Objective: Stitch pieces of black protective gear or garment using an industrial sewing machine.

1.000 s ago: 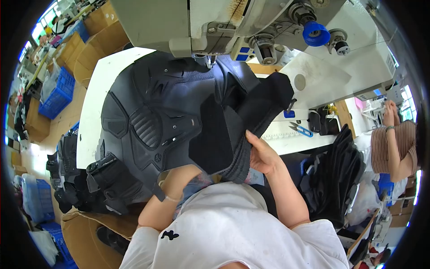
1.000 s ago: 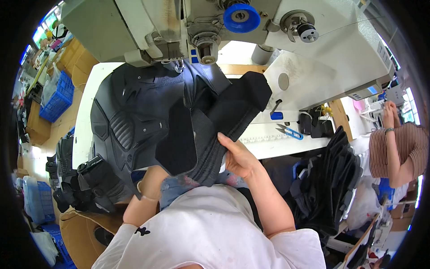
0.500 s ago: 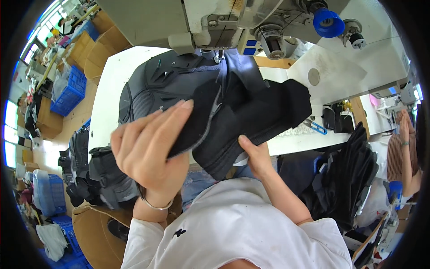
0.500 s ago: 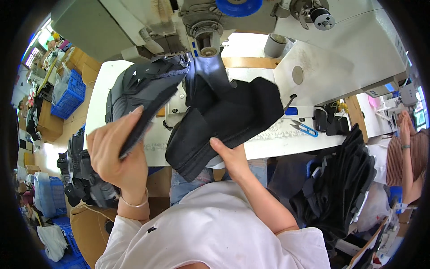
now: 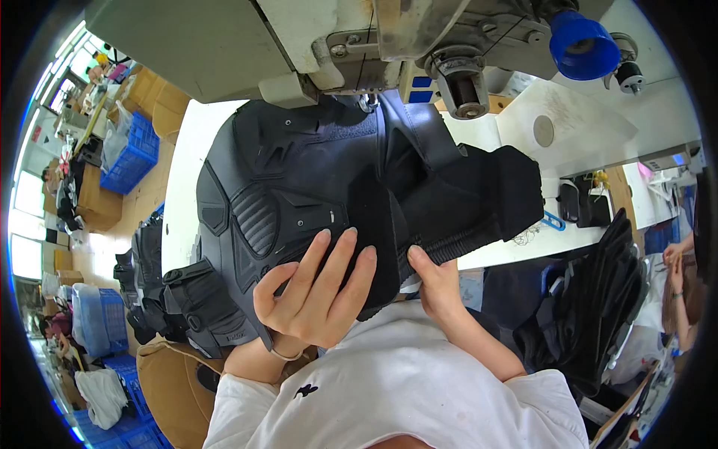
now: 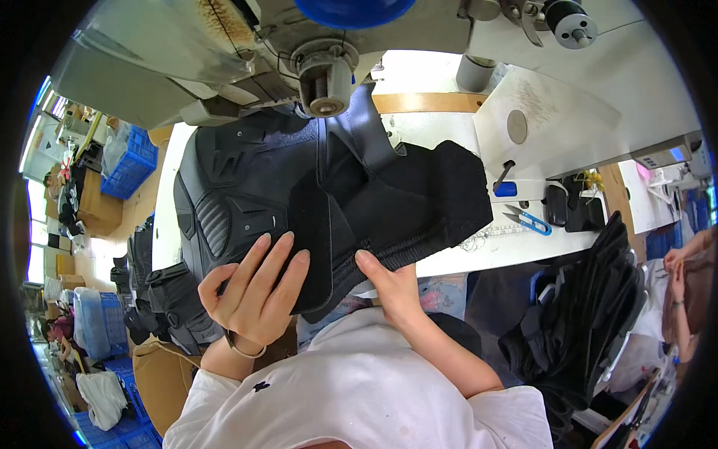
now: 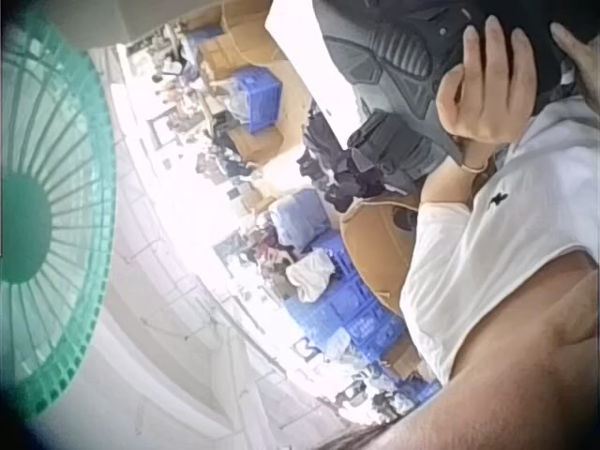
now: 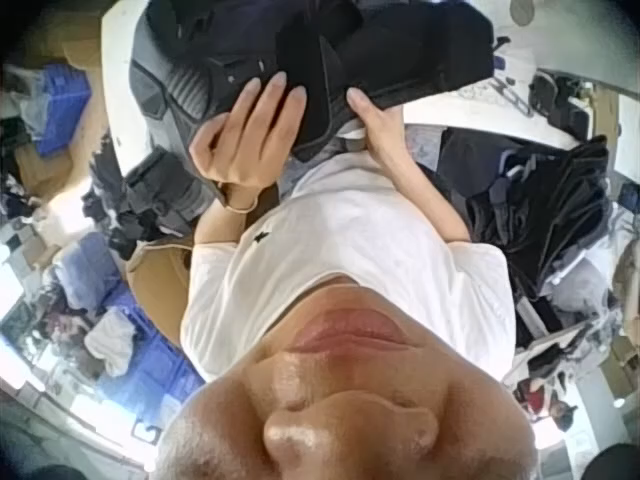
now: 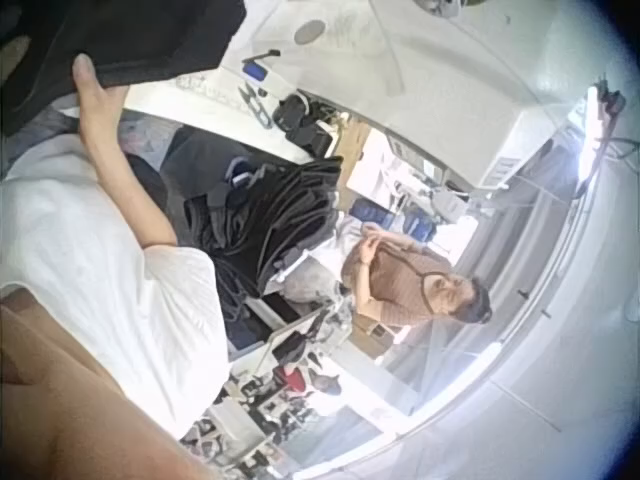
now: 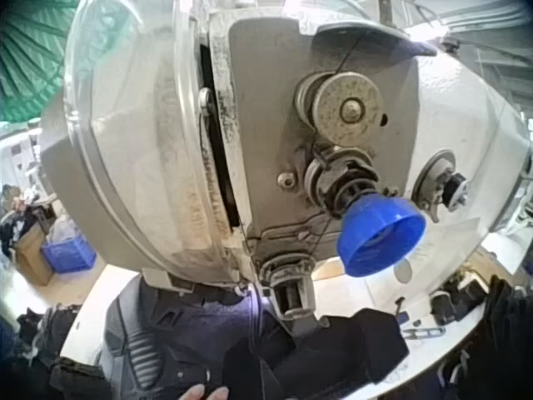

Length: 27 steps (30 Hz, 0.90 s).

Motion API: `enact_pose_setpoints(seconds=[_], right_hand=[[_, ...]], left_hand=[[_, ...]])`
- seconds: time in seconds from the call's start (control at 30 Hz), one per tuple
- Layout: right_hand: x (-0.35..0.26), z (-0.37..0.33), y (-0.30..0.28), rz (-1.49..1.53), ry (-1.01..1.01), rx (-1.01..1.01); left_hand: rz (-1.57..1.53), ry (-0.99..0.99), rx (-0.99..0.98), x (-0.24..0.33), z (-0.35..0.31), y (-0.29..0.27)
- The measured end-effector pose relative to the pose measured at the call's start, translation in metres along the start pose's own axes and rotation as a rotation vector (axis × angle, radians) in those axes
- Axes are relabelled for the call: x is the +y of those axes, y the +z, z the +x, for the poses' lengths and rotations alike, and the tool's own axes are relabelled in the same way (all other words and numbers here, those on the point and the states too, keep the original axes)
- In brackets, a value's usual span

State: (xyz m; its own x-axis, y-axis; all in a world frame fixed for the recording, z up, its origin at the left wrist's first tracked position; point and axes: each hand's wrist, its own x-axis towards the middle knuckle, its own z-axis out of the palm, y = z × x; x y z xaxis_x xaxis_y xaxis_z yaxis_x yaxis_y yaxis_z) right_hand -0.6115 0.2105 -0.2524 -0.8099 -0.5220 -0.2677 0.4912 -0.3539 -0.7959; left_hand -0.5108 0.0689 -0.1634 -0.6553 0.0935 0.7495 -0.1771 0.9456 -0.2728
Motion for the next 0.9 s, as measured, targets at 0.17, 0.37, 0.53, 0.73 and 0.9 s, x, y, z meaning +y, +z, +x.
enact_pose_setpoints(seconds=[0.17, 0.37, 0.53, 0.73, 0.9], right_hand=[[-0.001, -0.001, -0.002, -0.017, 0.019, -0.018], [-0.007, -0.003, -0.006, -0.025, -0.012, -0.031], [-0.011, -0.003, -0.004, -0.033, 0.001, 0.001], [-0.012, 0.001, -0.007, -0.027, 0.023, -0.006], [-0.02, 0.006, -0.008, -0.051, 0.015, -0.014]], left_hand=[[0.031, -0.028, 0.014, 0.004, 0.003, -0.002], [0.062, -0.008, 0.048, 0.008, 0.003, 0.0], [0.071, -0.051, 0.064, 0.013, 0.004, 0.001], [0.06, -0.072, 0.111, 0.015, 0.004, 0.007], [0.063, -0.073, 0.112, 0.016, 0.009, 0.01]])
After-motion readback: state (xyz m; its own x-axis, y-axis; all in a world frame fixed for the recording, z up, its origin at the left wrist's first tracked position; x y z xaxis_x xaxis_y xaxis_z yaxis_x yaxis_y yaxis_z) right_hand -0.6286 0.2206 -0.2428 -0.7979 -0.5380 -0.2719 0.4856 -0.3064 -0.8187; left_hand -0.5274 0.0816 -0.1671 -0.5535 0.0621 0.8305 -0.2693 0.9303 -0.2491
